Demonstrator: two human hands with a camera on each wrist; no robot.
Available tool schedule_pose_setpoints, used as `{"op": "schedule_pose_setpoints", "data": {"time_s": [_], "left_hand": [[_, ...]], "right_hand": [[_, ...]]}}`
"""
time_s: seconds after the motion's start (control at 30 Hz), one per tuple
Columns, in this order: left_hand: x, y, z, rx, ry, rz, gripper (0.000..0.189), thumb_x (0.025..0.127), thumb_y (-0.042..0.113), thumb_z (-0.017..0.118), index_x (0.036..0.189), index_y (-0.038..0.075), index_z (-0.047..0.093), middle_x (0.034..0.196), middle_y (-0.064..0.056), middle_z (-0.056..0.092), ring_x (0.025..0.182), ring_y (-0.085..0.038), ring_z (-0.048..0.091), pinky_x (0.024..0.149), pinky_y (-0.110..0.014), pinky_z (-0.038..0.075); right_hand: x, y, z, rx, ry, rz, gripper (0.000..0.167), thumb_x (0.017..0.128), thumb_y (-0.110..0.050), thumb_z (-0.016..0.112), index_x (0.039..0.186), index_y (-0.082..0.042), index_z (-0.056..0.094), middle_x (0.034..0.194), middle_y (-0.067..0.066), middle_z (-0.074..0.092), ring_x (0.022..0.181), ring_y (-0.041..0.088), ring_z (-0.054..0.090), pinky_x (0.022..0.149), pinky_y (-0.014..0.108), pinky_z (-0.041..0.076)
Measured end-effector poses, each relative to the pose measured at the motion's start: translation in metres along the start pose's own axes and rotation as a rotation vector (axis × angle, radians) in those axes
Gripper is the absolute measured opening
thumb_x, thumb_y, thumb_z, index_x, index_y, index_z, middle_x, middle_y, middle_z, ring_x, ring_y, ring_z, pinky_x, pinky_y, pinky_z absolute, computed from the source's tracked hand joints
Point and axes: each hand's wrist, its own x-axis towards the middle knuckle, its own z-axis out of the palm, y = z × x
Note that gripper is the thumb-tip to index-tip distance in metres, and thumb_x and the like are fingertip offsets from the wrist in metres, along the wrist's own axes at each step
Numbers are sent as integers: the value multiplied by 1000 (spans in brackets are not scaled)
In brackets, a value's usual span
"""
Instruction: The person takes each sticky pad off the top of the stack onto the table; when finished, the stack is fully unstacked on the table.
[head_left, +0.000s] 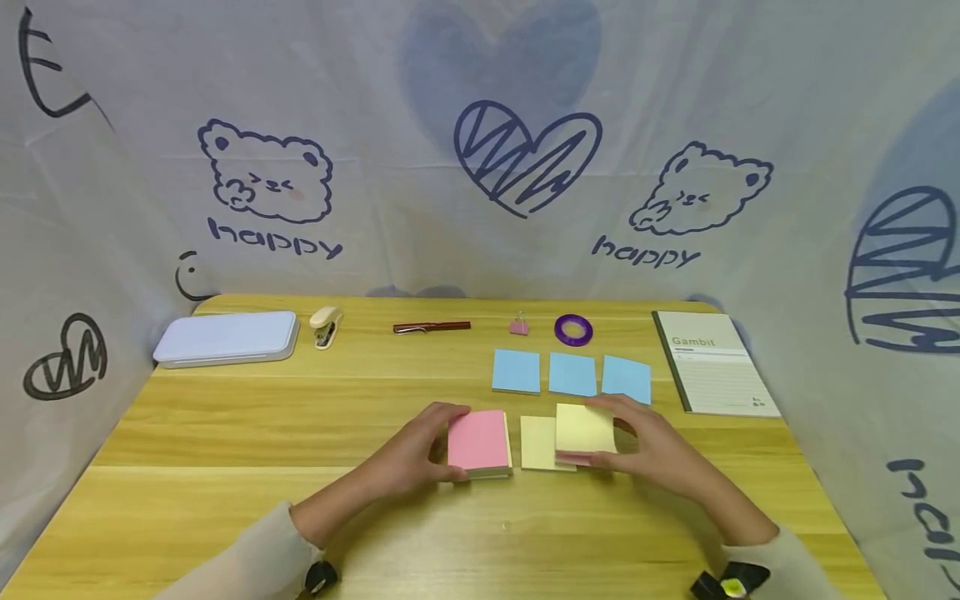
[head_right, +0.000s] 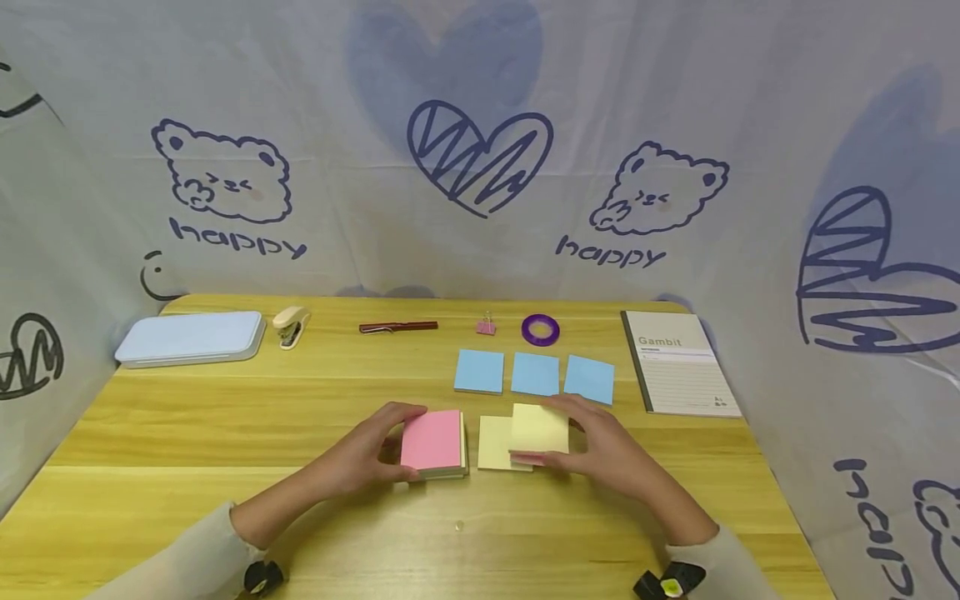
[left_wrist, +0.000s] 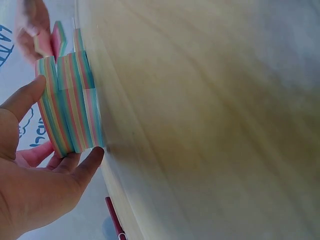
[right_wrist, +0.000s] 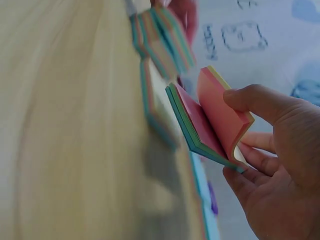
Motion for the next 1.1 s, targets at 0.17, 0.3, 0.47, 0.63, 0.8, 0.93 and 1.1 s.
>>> {"op": "schedule_pose_setpoints", "data": {"time_s": [0.17, 0.3, 0.47, 0.63, 0.8, 0.93, 1.1], "left_hand": [[0, 0, 0, -1, -1, 2, 82, 84, 20, 88, 151, 2, 45, 146, -13, 51, 131, -30, 50, 109, -54, 42], [0, 0, 0, -2, -3, -2, 82, 84, 20, 88, 152, 2, 45, 146, -12, 51, 131, -30, 50, 108, -53, 42], [-1, 1, 0, -5, -5, -6, 82, 84, 20, 88, 152, 2, 45, 146, -12, 51, 126, -28, 52, 105, -51, 45], [-1, 2, -1, 5, -3, -13, 82, 84, 19, 88, 152, 3, 44, 146, -11, 52, 125, -26, 52, 104, -48, 45], [-2, 3, -3, 5, -7, -25, 83, 84, 20, 88, 153, 3, 44, 146, -12, 52, 128, -27, 52, 106, -50, 44], [-3, 3, -4, -23, -20, -30, 89, 82, 18, 89, 154, 2, 41, 148, -15, 49, 134, -33, 48, 112, -56, 39], [-4, 0, -3, -66, -58, -41, 95, 80, 11, 90, 158, 4, 35, 152, -19, 44, 141, -37, 41, 117, -59, 33]], "right_hand": [[-20, 25, -10, -32, 24, 70, 81, 88, -43, 82, 154, -9, 48, 156, 17, 47, 143, 44, 42, 112, 61, 40], [-30, 40, -13, -58, 27, 70, 80, 89, -41, 82, 152, -6, 48, 155, 18, 47, 142, 45, 42, 112, 62, 37], [-33, 53, -7, -109, -15, 68, 81, 87, -42, 84, 151, -8, 50, 153, 12, 50, 140, 39, 47, 112, 59, 39], [-29, 52, -6, -145, -53, 47, 84, 86, -39, 85, 154, -8, 47, 155, 15, 47, 142, 42, 44, 113, 62, 38], [-10, 28, -5, -158, -71, -18, 88, 85, -43, 84, 156, -11, 44, 161, 18, 40, 146, 46, 37, 114, 68, 33], [17, -4, 6, -129, -101, -62, 87, 86, -41, 84, 157, -13, 43, 160, 18, 42, 146, 45, 38, 114, 69, 32], [49, -39, 33, -69, -179, -107, 90, 86, -43, 84, 160, -16, 39, 163, 12, 40, 150, 40, 34, 117, 64, 33]]}}
